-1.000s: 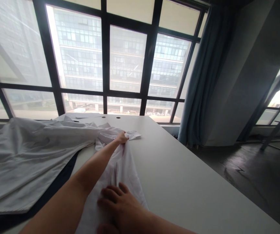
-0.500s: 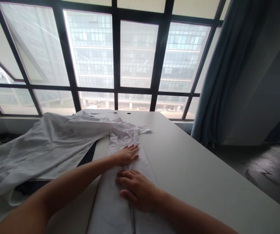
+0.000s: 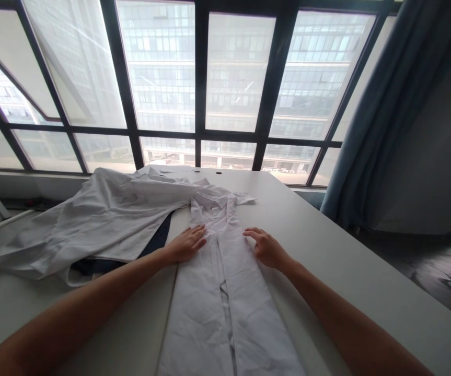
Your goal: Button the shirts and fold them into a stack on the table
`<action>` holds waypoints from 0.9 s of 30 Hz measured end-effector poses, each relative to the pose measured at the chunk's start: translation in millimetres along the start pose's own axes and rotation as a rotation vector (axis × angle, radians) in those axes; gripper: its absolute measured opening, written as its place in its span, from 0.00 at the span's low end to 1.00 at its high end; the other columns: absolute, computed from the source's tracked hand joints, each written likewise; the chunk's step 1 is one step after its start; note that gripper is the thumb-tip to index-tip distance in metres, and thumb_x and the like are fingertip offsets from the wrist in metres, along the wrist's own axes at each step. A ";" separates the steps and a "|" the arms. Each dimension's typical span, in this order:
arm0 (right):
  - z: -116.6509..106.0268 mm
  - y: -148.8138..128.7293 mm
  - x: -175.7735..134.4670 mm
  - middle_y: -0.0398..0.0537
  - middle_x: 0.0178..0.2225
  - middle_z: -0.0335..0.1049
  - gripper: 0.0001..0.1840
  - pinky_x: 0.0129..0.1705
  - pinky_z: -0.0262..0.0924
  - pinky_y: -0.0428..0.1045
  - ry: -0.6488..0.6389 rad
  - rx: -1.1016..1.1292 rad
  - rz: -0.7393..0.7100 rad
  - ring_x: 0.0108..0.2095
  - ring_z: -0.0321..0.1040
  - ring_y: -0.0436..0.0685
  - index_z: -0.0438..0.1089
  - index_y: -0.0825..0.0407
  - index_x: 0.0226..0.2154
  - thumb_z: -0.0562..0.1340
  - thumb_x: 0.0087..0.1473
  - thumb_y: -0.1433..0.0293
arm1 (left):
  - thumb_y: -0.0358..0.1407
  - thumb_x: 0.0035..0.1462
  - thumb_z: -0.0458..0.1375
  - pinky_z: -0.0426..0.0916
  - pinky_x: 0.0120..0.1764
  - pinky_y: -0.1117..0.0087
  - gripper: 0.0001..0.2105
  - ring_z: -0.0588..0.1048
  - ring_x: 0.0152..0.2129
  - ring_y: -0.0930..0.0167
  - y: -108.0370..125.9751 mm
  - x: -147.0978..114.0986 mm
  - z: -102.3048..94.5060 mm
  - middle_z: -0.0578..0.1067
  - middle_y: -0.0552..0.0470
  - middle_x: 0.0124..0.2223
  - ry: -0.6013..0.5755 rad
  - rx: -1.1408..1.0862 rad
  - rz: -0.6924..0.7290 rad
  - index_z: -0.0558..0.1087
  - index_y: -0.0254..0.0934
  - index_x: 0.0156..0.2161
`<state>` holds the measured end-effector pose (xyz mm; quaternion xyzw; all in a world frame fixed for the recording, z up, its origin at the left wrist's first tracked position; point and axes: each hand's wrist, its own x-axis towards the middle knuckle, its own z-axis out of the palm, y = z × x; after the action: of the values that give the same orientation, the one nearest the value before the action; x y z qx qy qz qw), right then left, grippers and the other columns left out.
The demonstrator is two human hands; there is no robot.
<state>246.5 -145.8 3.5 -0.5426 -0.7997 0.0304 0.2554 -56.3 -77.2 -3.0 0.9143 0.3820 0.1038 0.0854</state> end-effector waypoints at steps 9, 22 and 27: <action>-12.0 11.8 -5.8 0.56 0.55 0.68 0.28 0.62 0.56 0.59 -0.099 0.139 -0.035 0.57 0.65 0.62 0.73 0.53 0.49 0.60 0.43 0.81 | 0.31 0.62 0.49 0.48 0.66 0.65 0.27 0.53 0.66 0.68 -20.7 -60.6 -32.2 0.57 0.50 0.68 -0.143 -0.090 0.113 0.60 0.40 0.66; -54.0 -44.0 -20.8 0.55 0.65 0.56 0.35 0.64 0.38 0.72 -0.511 0.058 -0.092 0.67 0.44 0.73 0.74 0.41 0.52 0.73 0.38 0.67 | 0.40 0.36 0.72 0.34 0.63 0.43 0.55 0.40 0.67 0.48 37.3 -77.0 -32.9 0.42 0.43 0.71 -0.446 -0.172 0.384 0.50 0.47 0.69; -73.3 -73.2 -24.6 0.49 0.51 0.74 0.19 0.64 0.41 0.70 -0.590 0.216 -0.213 0.59 0.63 0.68 0.81 0.40 0.37 0.68 0.41 0.75 | 0.32 0.50 0.62 0.45 0.65 0.52 0.33 0.51 0.66 0.55 67.3 -82.4 -50.1 0.55 0.49 0.69 -0.451 -0.332 0.415 0.66 0.46 0.62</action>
<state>223.4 -214.2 81.7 -0.3935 -0.8835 0.2440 0.0709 -79.8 -179.1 50.9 0.9460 0.1375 -0.0252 0.2924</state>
